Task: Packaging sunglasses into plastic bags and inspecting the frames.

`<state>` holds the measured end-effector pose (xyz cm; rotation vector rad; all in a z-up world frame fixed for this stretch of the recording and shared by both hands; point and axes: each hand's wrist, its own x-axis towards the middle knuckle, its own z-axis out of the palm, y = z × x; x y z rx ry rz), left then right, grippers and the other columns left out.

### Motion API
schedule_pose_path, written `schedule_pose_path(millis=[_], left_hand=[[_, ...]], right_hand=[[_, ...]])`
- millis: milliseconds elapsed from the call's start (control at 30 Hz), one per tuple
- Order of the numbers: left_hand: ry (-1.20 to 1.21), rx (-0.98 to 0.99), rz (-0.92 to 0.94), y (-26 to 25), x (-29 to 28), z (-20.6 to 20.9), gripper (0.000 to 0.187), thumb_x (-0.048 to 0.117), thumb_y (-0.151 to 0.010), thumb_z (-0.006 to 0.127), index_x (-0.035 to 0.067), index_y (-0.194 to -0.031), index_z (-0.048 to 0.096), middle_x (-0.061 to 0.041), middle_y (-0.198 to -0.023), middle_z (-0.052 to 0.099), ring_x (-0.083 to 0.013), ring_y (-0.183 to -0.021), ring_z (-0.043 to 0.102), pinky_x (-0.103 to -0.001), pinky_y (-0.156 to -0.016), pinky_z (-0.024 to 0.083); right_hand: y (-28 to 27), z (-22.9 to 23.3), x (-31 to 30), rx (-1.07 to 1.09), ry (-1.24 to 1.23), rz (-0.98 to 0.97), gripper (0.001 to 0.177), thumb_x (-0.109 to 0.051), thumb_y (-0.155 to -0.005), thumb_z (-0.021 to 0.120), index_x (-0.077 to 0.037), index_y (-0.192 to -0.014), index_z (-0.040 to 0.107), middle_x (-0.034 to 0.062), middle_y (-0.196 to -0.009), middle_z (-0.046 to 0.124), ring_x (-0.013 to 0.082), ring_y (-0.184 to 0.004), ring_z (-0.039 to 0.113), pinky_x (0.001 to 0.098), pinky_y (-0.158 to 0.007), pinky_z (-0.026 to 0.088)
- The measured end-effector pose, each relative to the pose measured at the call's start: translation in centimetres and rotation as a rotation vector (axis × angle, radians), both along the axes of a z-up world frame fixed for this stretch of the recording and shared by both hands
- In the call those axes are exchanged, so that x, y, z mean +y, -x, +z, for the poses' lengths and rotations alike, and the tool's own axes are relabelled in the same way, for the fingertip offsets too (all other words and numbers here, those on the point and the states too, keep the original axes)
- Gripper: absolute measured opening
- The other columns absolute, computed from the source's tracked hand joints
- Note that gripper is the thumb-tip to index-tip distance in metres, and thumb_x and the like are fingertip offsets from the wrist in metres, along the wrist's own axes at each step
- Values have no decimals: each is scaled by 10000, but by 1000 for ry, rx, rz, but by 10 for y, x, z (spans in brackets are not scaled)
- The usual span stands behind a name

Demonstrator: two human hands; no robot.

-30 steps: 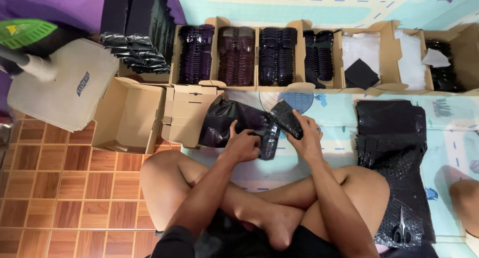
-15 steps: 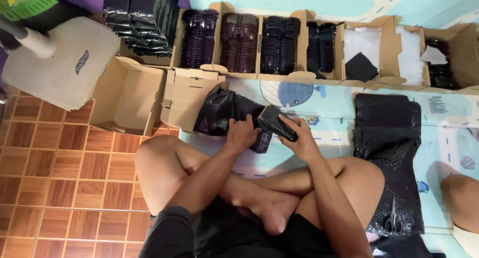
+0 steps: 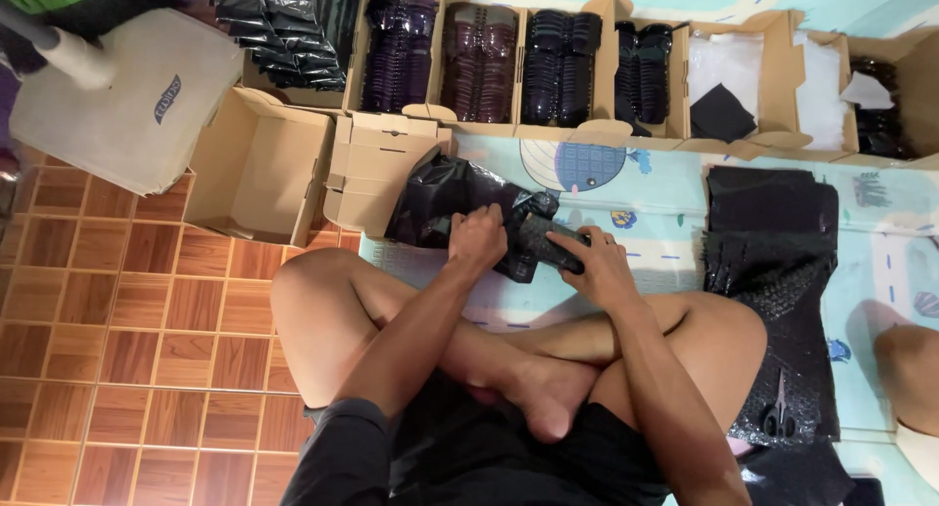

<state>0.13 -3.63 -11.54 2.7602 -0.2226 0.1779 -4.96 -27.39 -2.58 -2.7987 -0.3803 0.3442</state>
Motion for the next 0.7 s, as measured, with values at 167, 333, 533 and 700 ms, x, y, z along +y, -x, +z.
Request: schedule_pose_path(millis=[167, 333, 533, 700], left_hand=[[75, 0, -65, 10, 5, 48, 105, 207, -882, 572, 166, -971, 534, -34, -933, 519, -259, -962, 619, -418, -937, 425], [82, -52, -119, 18, -1, 53, 172, 280, -882, 589, 181, -1017, 552, -63, -1029, 583, -260, -1089, 600, -442, -1026, 374], [284, -396, -463, 37, -21, 87, 54, 234, -900, 624, 180, -900, 623, -28, -882, 670, -182, -940, 679, -397, -1020, 348], [469, -410, -261, 30, -6, 113, 37, 258, -920, 654, 235, -919, 683, 60, -917, 710, -144, -951, 678, -343, -967, 394]], right_hand=[[-1, 9, 11, -57, 52, -13, 889, -344, -840, 742, -504, -1594, 300, 66, -1354, 491, 380, -1210, 563, 536, -1055, 394], [1, 25, 35, -67, 26, -11, 1081, -277, -804, 784, -330, -1680, 153, 129, -1344, 526, 394, -1229, 546, 532, -1080, 344], [-2, 6, 40, -42, 50, 46, 1171, -222, -787, 793, -288, -1691, 50, 170, -1243, 587, 420, -1197, 581, 507, -1049, 390], [-17, -34, 10, -126, -249, -124, 855, -193, -752, 743, -354, -1549, 477, 145, -1156, 593, 464, -1090, 623, 543, -964, 487]])
